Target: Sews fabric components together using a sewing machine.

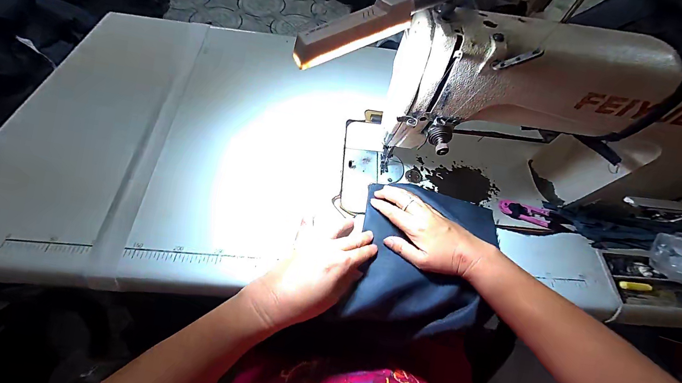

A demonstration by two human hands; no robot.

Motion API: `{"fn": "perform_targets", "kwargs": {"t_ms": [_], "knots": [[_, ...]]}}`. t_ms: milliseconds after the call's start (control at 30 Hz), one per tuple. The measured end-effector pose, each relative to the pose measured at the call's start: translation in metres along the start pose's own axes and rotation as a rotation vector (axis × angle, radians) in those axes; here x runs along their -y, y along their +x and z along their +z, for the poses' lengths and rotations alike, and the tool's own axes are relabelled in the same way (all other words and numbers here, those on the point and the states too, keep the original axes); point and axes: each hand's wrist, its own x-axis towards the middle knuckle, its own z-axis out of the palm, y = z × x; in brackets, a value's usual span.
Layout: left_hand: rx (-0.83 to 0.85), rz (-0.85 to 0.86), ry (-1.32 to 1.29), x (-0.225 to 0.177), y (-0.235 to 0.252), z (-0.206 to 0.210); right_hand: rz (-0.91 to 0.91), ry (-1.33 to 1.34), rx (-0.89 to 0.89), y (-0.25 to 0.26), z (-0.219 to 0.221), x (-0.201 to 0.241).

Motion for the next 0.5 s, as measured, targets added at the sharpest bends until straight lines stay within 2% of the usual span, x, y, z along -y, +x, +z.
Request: {"fn": "perform_targets", "kwargs": {"t_ms": [67, 167, 300, 367, 433, 467, 500], "knots": [[-0.047, -0.006, -0.008, 0.002, 0.006, 0.002, -0.028, 0.000, 0.019, 0.001, -0.002, -0.004], [-0.249, -0.006, 0.041, 0.016, 0.023, 0.004, -0.075, -0.004, -0.021, 0.002, 0.000, -0.006], [-0.038, 0.046, -0.029, 0.045, 0.050, -0.007, -0.046, -0.014, -0.025, 0.002, -0.002, -0.004], [-0.001, -0.064, 0.060, 0.065, 0.059, -0.013, -0.033, -0.015, -0.035, 0.002, 0.000, -0.005], [0.078, -0.353, 0.150, 0.071, 0.066, -0.026, -0.003, -0.011, -0.008, 0.002, 0.000, -0.005], [0.048, -0.409, 0.162, 0.067, 0.065, -0.029, 0.008, -0.006, 0.007, 0.001, 0.000, -0.005], [-0.081, -0.336, 0.184, 0.062, 0.060, -0.026, 0.009, 0.002, 0.016, 0.002, 0.000, -0.006]]}}
